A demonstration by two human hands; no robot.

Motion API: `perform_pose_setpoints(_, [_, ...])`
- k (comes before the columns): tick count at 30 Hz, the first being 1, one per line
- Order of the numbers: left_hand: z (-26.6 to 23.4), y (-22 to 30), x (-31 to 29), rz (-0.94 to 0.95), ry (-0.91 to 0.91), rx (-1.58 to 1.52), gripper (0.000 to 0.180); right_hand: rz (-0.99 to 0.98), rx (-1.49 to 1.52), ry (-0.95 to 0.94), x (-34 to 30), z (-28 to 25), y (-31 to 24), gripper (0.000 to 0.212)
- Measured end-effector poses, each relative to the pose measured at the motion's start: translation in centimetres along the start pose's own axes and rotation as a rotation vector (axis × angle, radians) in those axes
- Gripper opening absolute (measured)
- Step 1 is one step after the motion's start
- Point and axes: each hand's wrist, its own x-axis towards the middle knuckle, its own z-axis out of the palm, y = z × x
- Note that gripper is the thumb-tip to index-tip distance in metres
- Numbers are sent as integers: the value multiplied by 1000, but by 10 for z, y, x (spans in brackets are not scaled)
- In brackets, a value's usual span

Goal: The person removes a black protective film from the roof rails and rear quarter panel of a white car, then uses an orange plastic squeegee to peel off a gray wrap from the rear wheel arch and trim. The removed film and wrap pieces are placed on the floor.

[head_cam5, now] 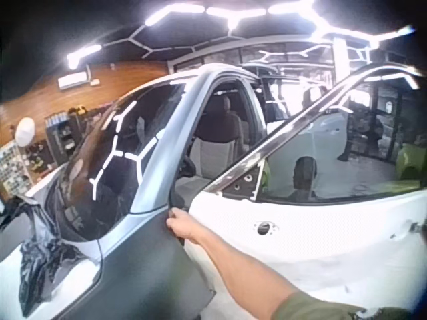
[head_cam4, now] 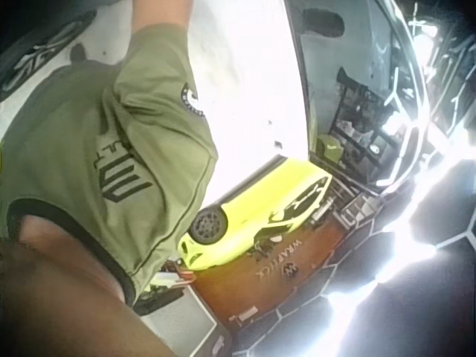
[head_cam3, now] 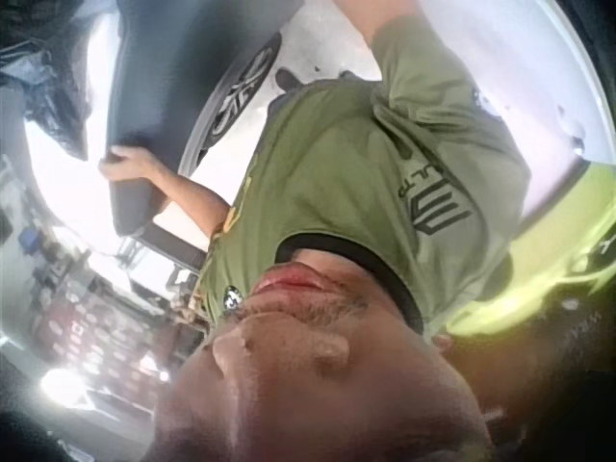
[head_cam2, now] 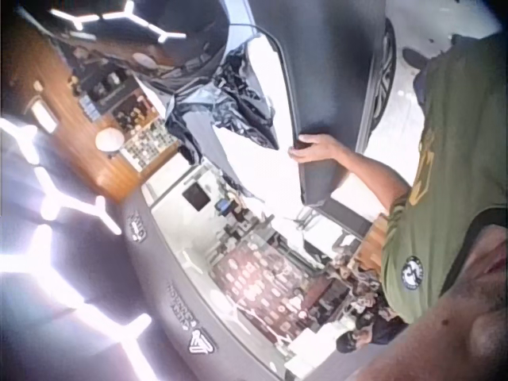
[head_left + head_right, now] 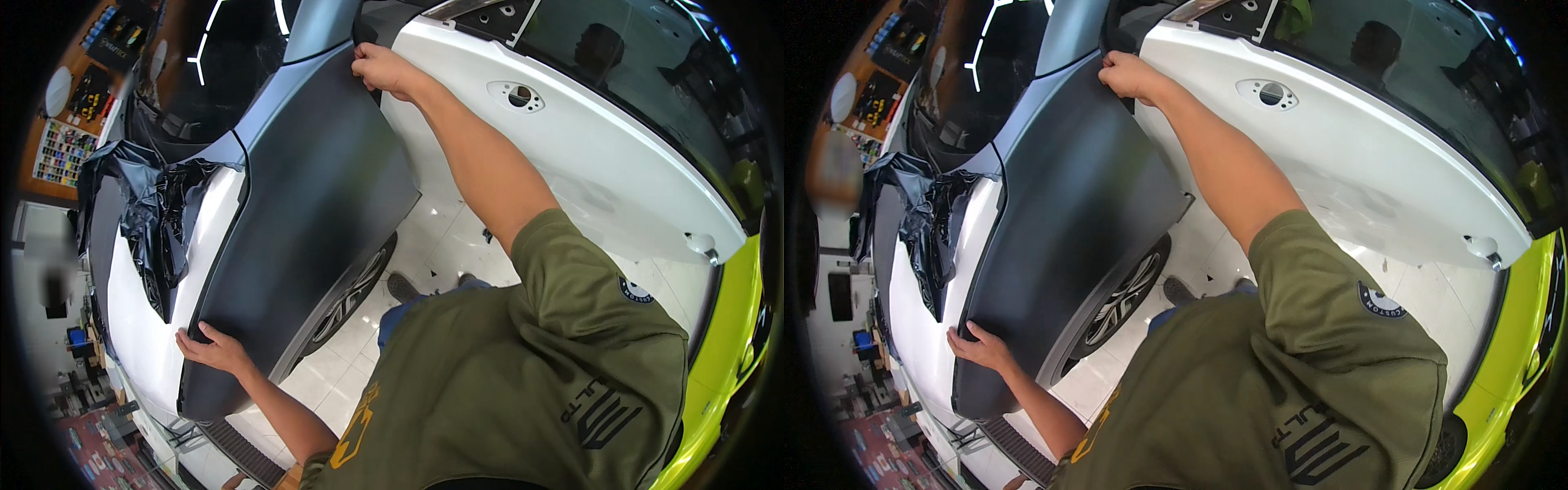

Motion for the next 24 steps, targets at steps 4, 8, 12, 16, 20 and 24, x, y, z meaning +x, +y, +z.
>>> perform_pose_setpoints(4, [30, -2, -10, 74, 170, 63, 54, -11, -40, 98, -8, 1, 1, 23])
perform_pose_setpoints(8, [34, -7, -14, 93, 174, 92, 54, -130, -308, 249, -15, 13, 15, 37])
perform_pose_setpoints(12, [25, -25, -16, 38, 137, 76, 52, -296, -381, 275, -19, 37, 32, 47])
perform_pose_setpoints(16, [12, -11, -15, -68, 88, 126, 61, -231, -455, 188, -38, 50, 30, 56])
perform_pose_setpoints(20, [17, -4, -6, -137, 25, 49, 63, -89, -272, 110, -51, 36, 50, 61])
perform_pose_setpoints(24, [3, 30, -58, -273, 41, -156, 53, -136, -228, 67, -47, 29, 99, 65])
